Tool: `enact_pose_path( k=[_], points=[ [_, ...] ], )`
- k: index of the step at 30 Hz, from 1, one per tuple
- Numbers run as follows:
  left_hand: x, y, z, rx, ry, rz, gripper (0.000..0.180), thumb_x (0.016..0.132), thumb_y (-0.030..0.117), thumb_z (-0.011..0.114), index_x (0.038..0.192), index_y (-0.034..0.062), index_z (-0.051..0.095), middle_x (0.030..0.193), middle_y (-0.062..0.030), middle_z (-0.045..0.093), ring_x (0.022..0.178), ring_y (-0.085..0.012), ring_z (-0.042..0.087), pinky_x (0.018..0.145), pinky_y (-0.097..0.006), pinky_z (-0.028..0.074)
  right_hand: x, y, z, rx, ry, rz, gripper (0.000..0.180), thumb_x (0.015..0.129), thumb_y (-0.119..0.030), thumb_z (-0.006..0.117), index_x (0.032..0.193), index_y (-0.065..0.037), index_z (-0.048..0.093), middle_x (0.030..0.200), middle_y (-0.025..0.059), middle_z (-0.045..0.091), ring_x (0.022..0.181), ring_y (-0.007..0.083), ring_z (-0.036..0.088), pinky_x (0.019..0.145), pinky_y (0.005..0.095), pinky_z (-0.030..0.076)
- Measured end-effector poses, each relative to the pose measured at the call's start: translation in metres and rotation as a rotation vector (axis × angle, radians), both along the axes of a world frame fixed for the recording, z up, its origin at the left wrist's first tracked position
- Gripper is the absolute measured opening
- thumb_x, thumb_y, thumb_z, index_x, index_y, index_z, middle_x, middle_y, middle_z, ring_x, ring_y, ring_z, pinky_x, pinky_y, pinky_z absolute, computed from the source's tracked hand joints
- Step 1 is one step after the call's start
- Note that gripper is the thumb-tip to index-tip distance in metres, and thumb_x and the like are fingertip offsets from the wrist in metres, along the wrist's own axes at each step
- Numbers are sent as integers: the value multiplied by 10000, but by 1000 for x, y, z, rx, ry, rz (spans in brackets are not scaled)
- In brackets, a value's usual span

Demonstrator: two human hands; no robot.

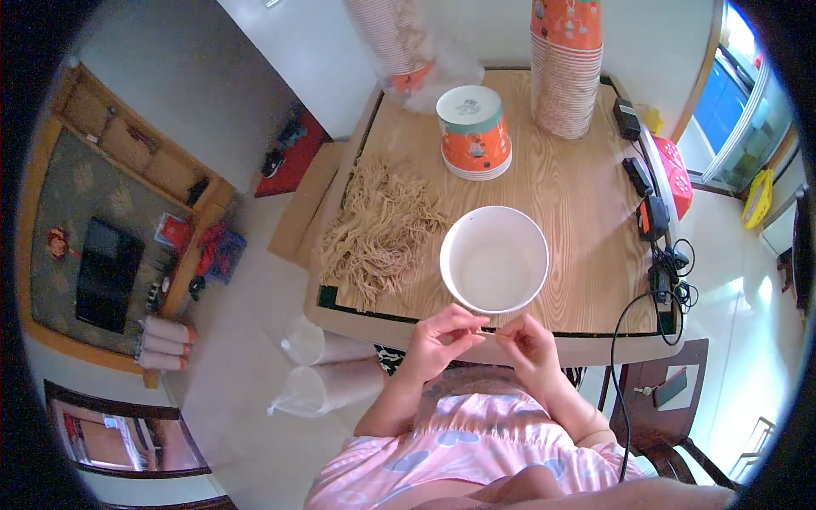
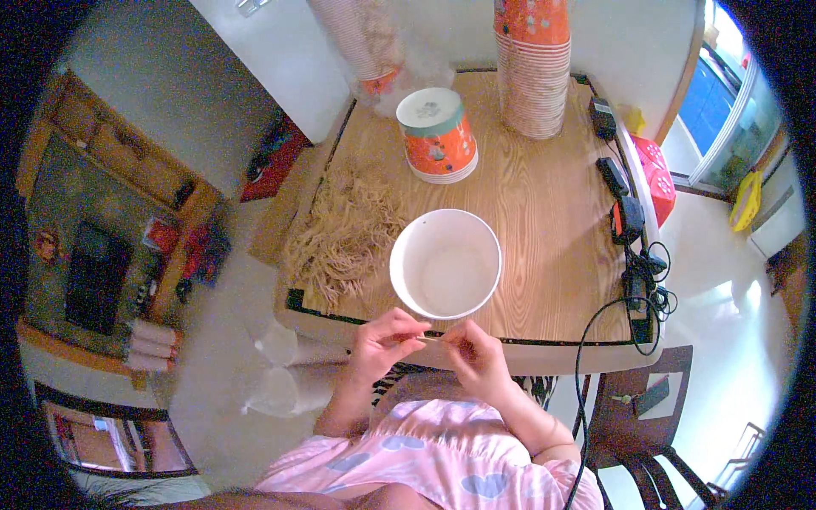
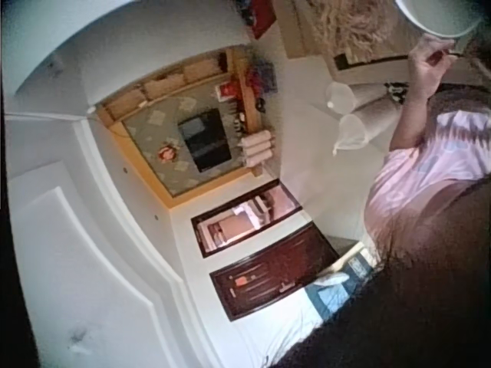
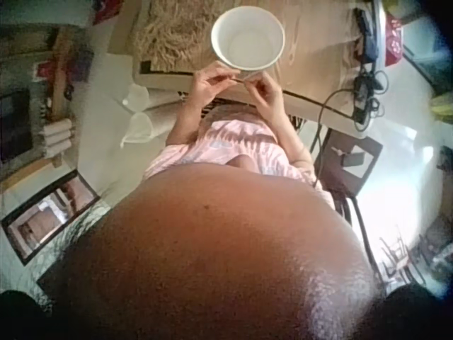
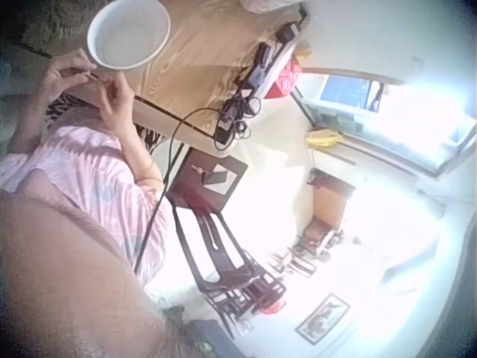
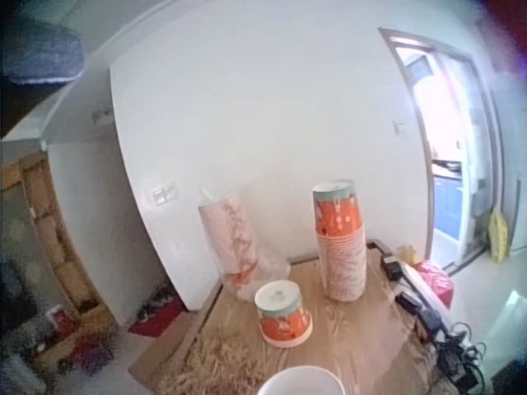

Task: Threading an elastic string through pre-punched holes in a paper bucket to create a handle.

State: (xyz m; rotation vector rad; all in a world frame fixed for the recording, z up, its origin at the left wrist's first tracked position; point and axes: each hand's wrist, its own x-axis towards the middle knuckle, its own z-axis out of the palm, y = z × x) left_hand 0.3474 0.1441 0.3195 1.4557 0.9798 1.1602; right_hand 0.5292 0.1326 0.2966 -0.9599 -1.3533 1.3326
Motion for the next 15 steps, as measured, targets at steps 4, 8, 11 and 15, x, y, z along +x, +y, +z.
enact_pose_path(
  k=[4,8,11,15],
  points=[
    [-3,-1,-11,45,1,5,173,753,-2,669,920,45,663,810,0,563,668,-46,497,560,-181,388,-4,-2,14,-25,-67,21,87,807,3,585,884,-14,547,684,-22,494,600,23,410,524,175,346],
    [3,-2,-9,107,169,109,57,756,23,672,780,26,620,749,-11,544,666,-69,502,559,-201,387,-5,0,13,44,-193,-21,116,776,16,623,876,-26,583,630,-43,482,562,10,379,489,169,310],
    [9,0,-5,134,264,160,98,768,36,656,725,20,569,716,-25,524,668,-101,510,571,-219,399,-7,3,10,82,-202,-18,112,790,-25,626,900,-29,603,627,2,494,539,47,397,475,210,343],
    [6,24,-2,342,283,192,82,815,37,607,771,18,541,732,-42,485,628,-121,488,536,-231,382,-6,9,9,122,-167,-145,73,788,-24,628,855,-28,597,640,9,530,543,41,435,475,202,355]
  ],
)
